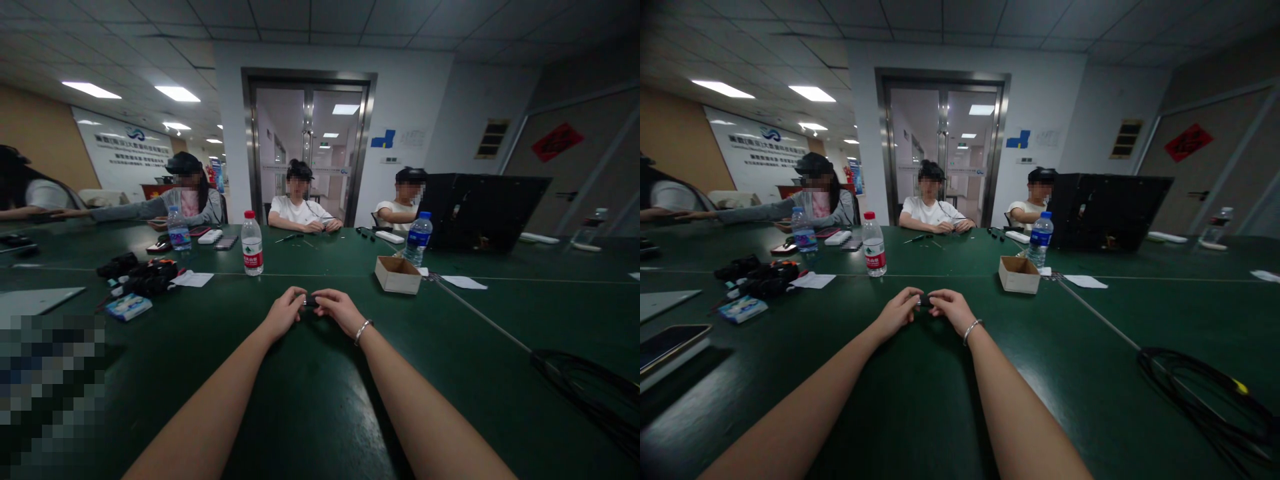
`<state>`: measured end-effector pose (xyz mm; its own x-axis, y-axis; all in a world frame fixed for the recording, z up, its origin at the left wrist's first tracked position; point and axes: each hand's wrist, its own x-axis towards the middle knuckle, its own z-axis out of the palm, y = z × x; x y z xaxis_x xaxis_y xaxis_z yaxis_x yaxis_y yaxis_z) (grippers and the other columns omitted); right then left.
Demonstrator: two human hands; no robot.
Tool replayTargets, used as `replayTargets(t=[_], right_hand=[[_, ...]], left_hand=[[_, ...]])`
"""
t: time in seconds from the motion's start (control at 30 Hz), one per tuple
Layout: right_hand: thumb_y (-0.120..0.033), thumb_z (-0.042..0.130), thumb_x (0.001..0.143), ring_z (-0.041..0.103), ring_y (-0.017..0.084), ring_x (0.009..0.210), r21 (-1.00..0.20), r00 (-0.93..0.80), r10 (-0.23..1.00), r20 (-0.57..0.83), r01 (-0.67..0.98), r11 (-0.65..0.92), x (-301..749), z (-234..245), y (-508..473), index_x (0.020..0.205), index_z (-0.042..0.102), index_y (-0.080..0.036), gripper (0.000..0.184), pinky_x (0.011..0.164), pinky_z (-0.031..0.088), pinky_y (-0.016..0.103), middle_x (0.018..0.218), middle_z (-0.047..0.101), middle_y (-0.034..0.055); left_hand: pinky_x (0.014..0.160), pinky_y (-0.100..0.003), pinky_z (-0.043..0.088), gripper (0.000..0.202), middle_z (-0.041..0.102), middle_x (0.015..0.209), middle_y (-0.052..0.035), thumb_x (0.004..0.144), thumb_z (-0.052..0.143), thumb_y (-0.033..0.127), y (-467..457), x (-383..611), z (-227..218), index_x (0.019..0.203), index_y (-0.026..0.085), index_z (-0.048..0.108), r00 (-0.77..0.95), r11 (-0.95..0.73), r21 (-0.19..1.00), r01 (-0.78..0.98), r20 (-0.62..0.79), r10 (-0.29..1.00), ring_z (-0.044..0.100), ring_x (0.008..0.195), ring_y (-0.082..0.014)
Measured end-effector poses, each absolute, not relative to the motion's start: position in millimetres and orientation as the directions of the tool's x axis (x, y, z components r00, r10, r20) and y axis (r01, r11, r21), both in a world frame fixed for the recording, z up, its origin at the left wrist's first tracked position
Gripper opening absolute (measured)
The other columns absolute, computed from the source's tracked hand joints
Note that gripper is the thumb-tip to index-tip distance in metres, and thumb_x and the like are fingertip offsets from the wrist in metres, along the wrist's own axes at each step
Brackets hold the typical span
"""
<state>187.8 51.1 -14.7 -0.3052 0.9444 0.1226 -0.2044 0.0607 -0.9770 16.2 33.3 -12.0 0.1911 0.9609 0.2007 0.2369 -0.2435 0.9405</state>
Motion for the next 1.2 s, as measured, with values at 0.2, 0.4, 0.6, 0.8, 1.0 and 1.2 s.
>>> replayTargets(t=[0.2,0.4,0.6,0.8,1.0,1.2], right_hand=[[-0.021,0.072,0.065,0.058,0.010,0.057,-0.976,-0.314,0.939,0.136,-0.207,0.072,187.2,-13.3,50.1,0.087,0.066,-0.011,0.025,0.054,0.048,0.018,0.073,0.064,0.0054],[-0.022,0.072,0.065,0.058,0.010,0.056,-0.978,-0.303,0.944,0.131,-0.196,0.072,187.2,-14.3,51.1,0.088,0.066,-0.011,0.026,0.053,0.048,0.019,0.072,0.064,0.0052],[-0.022,0.073,0.065,0.059,0.010,0.057,-0.976,-0.308,0.943,0.129,-0.208,0.066,187.6,-13.8,50.9,0.087,0.066,-0.011,0.026,0.054,0.048,0.019,0.074,0.065,0.0056],[-0.023,0.073,0.064,0.058,0.010,0.057,-0.976,-0.316,0.940,0.130,-0.208,0.065,188.0,-14.9,51.5,0.088,0.065,-0.010,0.029,0.054,0.048,0.018,0.072,0.064,0.0056],[-0.023,0.073,0.064,0.059,0.010,0.057,-0.976,-0.320,0.939,0.126,-0.211,0.060,188.5,-15.4,51.9,0.088,0.065,-0.010,0.029,0.055,0.048,0.019,0.072,0.064,0.0055],[-0.024,0.073,0.063,0.058,0.010,0.057,-0.976,-0.316,0.940,0.126,-0.208,0.060,188.4,-15.4,52.4,0.087,0.065,-0.010,0.028,0.054,0.047,0.019,0.072,0.064,0.0054]], left_hand=[[0.045,-0.017,0.035,0.028,0.051,0.064,0.0021,0.083,0.042,0.035,31.0,16.9,-9.0,0.102,0.018,0.053,0.211,-0.262,0.931,0.255,0.211,0.955,0.046,0.048,-0.0076],[0.047,-0.018,0.036,0.030,0.054,0.072,0.0008,0.079,0.050,0.034,31.7,15.8,-10.7,0.104,0.019,0.053,0.208,-0.277,0.924,0.263,0.226,0.952,0.049,0.050,-0.0077],[0.047,-0.018,0.037,0.030,0.055,0.078,-0.0004,0.079,0.050,0.033,32.1,15.5,-11.4,0.106,0.020,0.052,0.200,-0.272,0.929,0.251,0.225,0.954,0.050,0.051,-0.0074],[0.048,-0.018,0.037,0.027,0.053,0.069,0.0008,0.081,0.046,0.033,31.4,15.5,-10.9,0.103,0.020,0.053,0.234,-0.285,0.925,0.252,0.228,0.945,0.049,0.051,-0.0083],[0.048,-0.019,0.037,0.030,0.055,0.081,-0.0014,0.078,0.050,0.033,29.7,15.6,-8.8,0.104,0.019,0.053,0.211,-0.280,0.923,0.265,0.227,0.951,0.051,0.054,-0.0082],[0.047,-0.018,0.036,0.028,0.051,0.070,0.0010,0.081,0.044,0.036,30.4,16.3,-8.8,0.101,0.018,0.054,0.237,-0.269,0.928,0.260,0.209,0.949,0.048,0.052,-0.0083]])
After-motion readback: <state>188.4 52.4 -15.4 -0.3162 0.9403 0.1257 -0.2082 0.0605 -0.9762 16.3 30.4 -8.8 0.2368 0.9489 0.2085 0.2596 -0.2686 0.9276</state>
